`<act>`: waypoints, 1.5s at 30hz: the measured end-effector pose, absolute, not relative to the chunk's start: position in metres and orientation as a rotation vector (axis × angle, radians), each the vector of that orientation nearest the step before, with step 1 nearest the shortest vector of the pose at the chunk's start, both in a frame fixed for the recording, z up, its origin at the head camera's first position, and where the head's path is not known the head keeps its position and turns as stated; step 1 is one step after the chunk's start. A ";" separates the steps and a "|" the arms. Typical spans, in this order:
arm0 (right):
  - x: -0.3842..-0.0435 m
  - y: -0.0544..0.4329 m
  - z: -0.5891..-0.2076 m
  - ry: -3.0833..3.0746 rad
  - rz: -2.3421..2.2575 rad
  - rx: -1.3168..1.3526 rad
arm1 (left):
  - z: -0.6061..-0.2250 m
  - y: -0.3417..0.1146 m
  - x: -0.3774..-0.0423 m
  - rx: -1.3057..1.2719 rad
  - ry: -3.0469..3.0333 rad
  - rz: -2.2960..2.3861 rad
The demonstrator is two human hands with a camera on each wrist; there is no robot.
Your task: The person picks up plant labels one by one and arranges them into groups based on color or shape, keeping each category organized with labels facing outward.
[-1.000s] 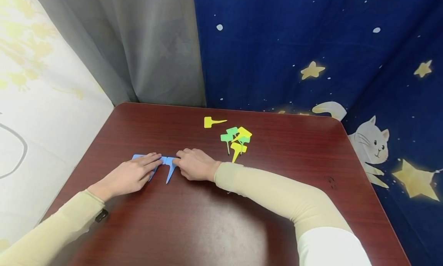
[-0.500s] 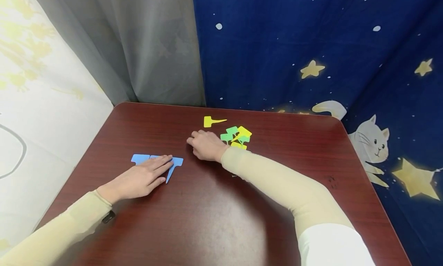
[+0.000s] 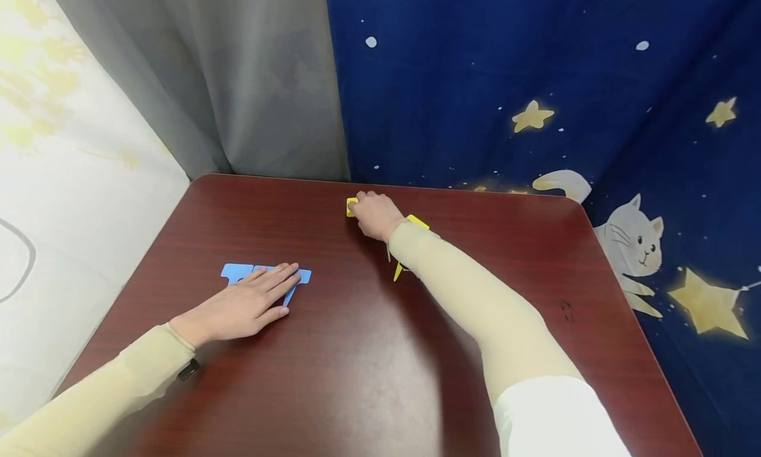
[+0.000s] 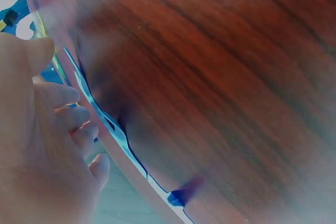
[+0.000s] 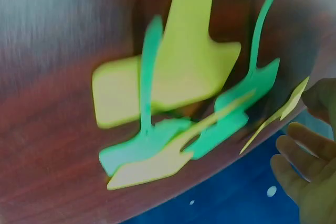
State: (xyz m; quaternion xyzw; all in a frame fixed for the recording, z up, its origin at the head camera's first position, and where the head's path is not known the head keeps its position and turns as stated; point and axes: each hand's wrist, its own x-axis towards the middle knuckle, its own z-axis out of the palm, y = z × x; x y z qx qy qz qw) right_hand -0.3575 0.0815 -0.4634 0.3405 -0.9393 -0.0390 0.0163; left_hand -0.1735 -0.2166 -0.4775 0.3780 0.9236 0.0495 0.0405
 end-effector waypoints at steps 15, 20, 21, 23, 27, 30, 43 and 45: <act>-0.381 0.094 -0.473 -3.078 -0.193 0.911 | -0.482 -0.217 -0.175 1.203 2.833 0.168; -0.385 0.102 -0.475 -2.981 -0.276 1.024 | -0.482 -0.215 -0.175 1.196 2.827 0.179; -0.385 0.103 -0.475 -2.957 -0.296 1.053 | -0.482 -0.215 -0.176 1.198 2.831 0.179; -0.386 0.105 -0.475 -2.908 -0.337 1.107 | -0.481 -0.214 -0.177 1.204 2.839 0.181; -0.386 0.107 -0.473 -2.824 -0.394 1.207 | -0.482 -0.214 -0.178 1.219 2.849 0.174; -0.386 0.108 -0.473 -2.789 -0.413 1.252 | -0.483 -0.215 -0.179 1.231 2.844 0.161; -0.387 0.109 -0.469 -2.667 -0.477 1.287 | -0.481 -0.216 -0.180 1.247 2.832 0.125; -0.388 0.109 -0.467 -2.630 -0.469 1.287 | -0.480 -0.216 -0.180 1.249 2.830 0.114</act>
